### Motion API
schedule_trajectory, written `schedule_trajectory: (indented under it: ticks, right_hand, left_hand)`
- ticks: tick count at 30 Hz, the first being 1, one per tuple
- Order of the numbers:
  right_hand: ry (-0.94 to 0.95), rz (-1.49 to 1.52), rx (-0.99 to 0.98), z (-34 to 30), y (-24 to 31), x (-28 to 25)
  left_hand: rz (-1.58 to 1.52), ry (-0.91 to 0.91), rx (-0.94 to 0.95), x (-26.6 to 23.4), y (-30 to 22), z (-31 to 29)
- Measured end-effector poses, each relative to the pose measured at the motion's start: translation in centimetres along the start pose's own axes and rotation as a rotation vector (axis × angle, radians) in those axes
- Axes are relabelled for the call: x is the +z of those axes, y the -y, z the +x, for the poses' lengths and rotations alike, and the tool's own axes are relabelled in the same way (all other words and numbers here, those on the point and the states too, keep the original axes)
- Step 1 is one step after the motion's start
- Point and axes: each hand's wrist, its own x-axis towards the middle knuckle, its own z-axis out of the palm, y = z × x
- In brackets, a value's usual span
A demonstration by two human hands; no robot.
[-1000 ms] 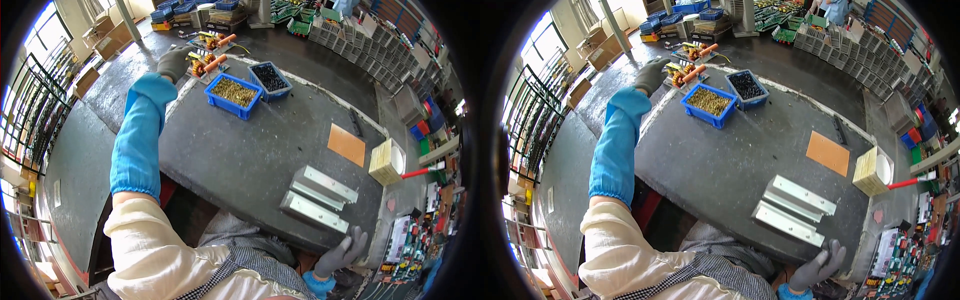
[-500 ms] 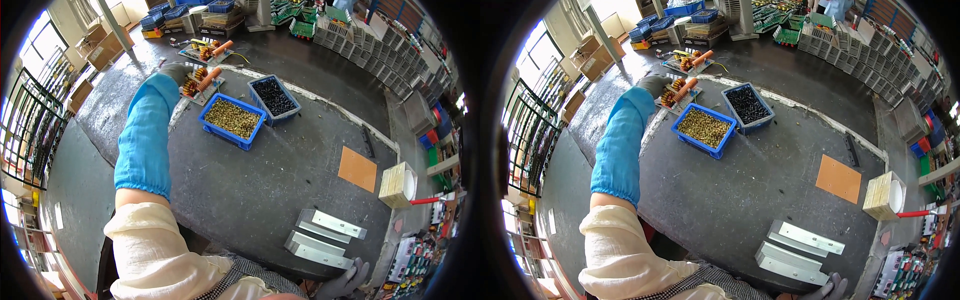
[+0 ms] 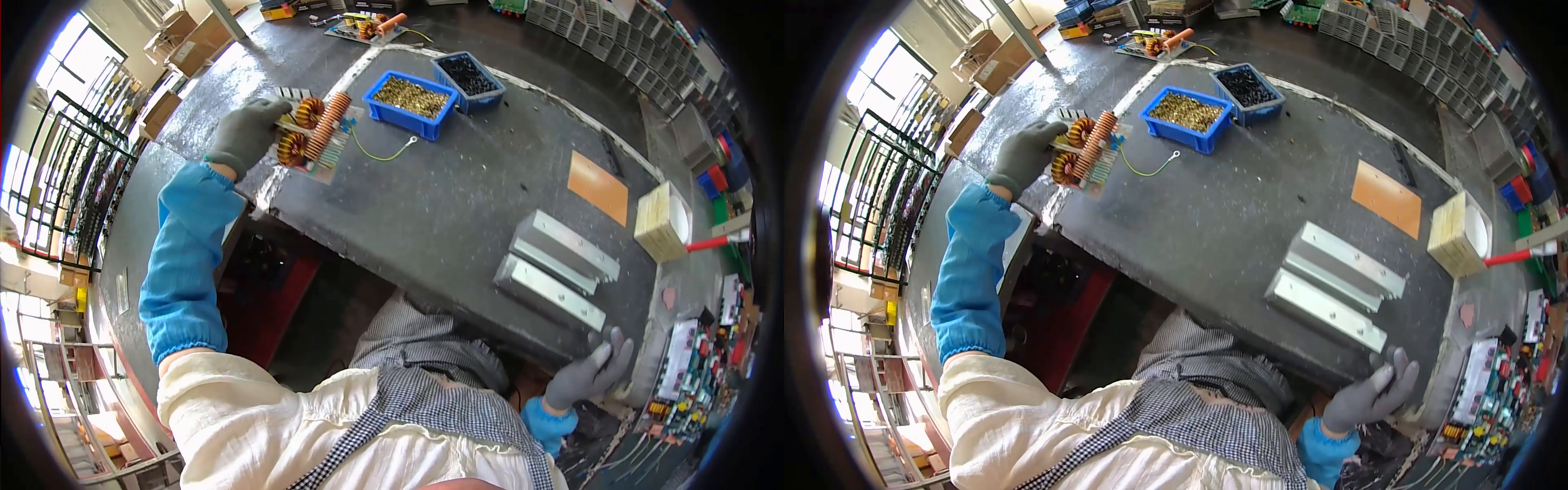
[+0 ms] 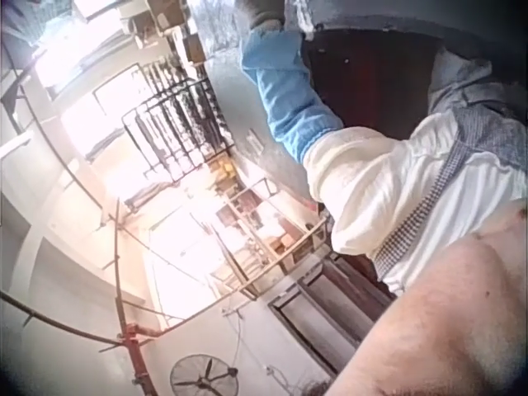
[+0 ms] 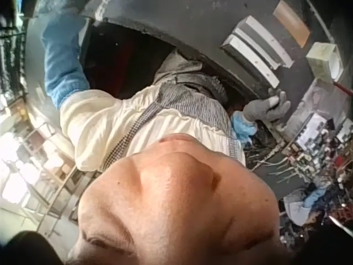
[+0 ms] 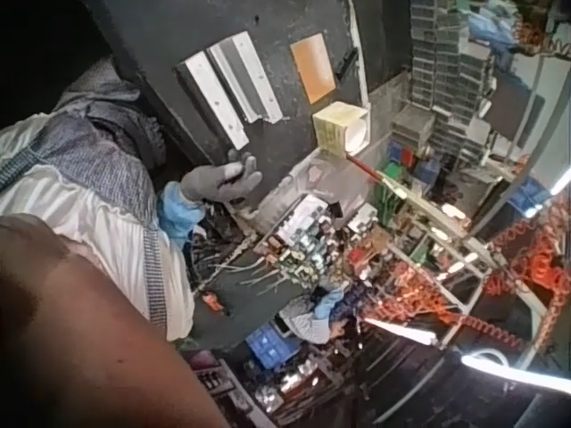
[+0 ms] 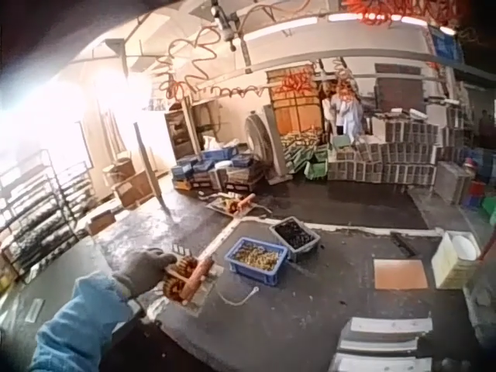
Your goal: The person assembles electronic components by mounting a circuit board to a metal chassis with screws. The screws are driven into place using a power screwdriver.
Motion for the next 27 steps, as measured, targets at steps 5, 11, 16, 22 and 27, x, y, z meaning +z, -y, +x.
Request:
schedule_trajectory:
  ticks: [5,11,16,22,27]
  right_hand:
    - [-0.036,0.150,-0.191,-0.3,-0.1,-0.7]
    - [0.425,0.372,-0.549,-1.0,6.0,-1.0]
    - [0.939,0.552,-0.418,-2.4,11.1,6.3]
    - [1.190,0.595,0.125,-5.4,12.2,12.4]
    - [1.175,0.764,0.312,-7.4,9.3,15.1]
  left_hand:
    - [-0.115,0.236,0.029,-0.8,-9.4,-4.1]
    - [-0.042,0.363,0.163,-0.2,-16.3,-4.9]
    - [-0.436,0.165,0.293,2.9,-13.9,-4.6]
    - [-0.438,-0.132,0.541,1.0,-14.8,-4.8]
    - [-0.222,0.038,0.549,-5.3,-18.9,-5.7]
